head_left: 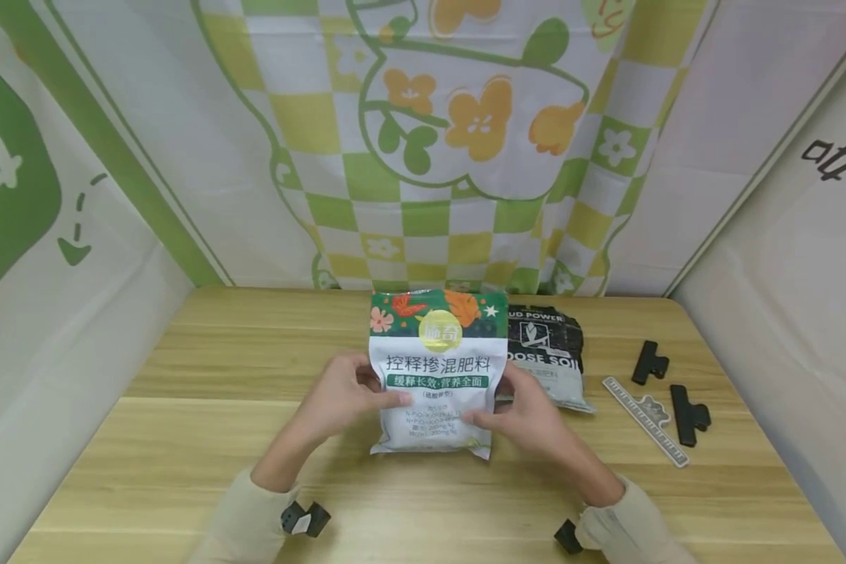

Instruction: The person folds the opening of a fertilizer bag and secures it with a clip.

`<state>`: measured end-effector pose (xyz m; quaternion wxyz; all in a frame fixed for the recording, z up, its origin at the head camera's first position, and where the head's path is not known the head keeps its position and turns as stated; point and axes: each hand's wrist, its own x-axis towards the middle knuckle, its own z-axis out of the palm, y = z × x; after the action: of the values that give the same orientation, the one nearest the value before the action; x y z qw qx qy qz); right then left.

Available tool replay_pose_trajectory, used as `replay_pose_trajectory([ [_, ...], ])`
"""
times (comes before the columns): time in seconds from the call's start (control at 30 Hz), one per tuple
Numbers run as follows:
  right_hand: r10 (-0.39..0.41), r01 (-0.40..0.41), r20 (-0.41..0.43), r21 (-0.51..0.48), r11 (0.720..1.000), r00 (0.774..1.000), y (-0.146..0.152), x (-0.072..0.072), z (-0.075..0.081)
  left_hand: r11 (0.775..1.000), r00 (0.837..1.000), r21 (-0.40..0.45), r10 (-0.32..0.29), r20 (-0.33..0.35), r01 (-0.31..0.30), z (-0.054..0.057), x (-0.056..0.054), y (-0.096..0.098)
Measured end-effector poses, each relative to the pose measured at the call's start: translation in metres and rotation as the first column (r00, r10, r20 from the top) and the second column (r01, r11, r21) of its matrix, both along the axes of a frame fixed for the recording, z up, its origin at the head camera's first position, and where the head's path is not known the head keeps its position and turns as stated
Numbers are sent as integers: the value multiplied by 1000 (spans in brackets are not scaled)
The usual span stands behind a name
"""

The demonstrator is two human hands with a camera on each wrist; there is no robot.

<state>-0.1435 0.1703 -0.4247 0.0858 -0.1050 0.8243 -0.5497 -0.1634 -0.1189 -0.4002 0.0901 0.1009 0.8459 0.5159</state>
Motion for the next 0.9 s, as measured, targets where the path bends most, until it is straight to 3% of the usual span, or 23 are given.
replay_pose_trajectory([
  [0.37,147,-139,-86,88,986,985,13,4,-3,983,984,-35,-180,-21,179,1,2,-2],
  [0.9,261,-250,-117,98,963,958,18,-1,-6,971,972,-41,-236,-6,236,2,4,-8],
])
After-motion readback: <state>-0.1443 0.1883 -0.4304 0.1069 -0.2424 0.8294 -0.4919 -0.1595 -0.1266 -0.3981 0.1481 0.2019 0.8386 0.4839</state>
